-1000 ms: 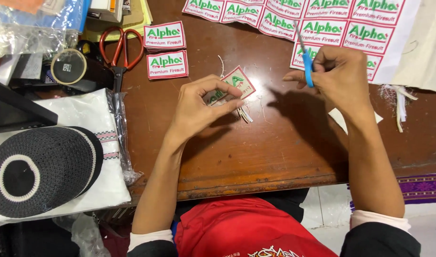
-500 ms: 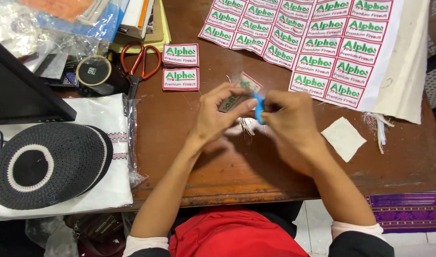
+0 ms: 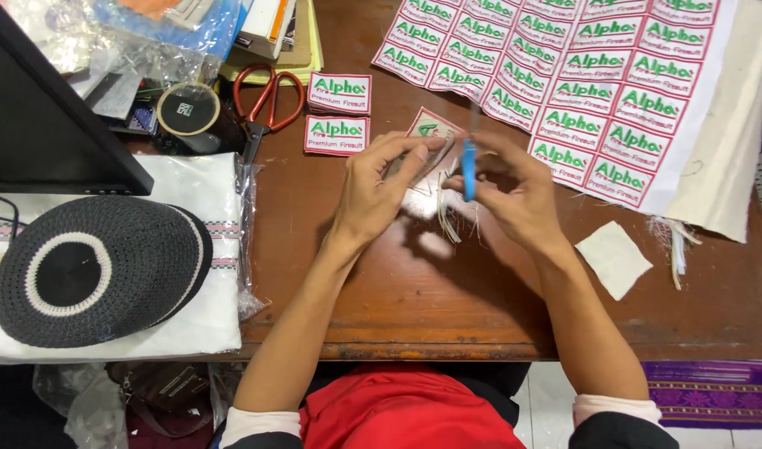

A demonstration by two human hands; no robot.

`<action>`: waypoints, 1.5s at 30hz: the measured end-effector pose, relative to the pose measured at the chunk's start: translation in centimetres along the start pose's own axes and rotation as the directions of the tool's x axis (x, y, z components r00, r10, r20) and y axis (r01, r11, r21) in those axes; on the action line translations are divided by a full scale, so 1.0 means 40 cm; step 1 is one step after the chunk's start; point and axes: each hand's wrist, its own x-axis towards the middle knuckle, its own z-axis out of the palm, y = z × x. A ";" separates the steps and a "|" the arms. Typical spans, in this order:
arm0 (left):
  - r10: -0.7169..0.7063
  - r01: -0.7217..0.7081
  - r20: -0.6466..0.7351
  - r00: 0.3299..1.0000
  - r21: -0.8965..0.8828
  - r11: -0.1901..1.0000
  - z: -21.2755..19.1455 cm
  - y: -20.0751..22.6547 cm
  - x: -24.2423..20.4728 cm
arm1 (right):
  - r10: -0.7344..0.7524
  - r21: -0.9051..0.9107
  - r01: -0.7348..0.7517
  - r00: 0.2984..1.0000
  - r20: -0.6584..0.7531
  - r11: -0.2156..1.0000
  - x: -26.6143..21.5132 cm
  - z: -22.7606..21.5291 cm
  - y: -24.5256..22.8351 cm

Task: Trimming excess threads from fabric labels using scissors at a workstation.

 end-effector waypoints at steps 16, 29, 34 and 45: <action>-0.204 0.243 0.167 0.965 -0.266 0.933 0.059 0.010 -0.024 | 0.317 0.186 -0.265 0.876 -0.364 0.946 -0.024 0.006 0.000; 0.502 -0.528 0.181 0.846 0.415 0.741 0.041 -0.034 -0.028 | 0.081 -0.096 -0.117 0.944 -0.319 0.988 -0.045 -0.006 0.036; 0.500 -0.523 0.186 0.846 0.472 0.709 0.036 -0.051 -0.027 | 0.110 -0.055 -0.132 0.950 -0.293 0.990 -0.039 -0.008 0.024; 0.518 -0.597 0.296 0.802 0.403 0.694 0.026 -0.020 -0.014 | 0.141 -0.062 -0.164 0.951 -0.276 0.985 -0.036 -0.005 0.004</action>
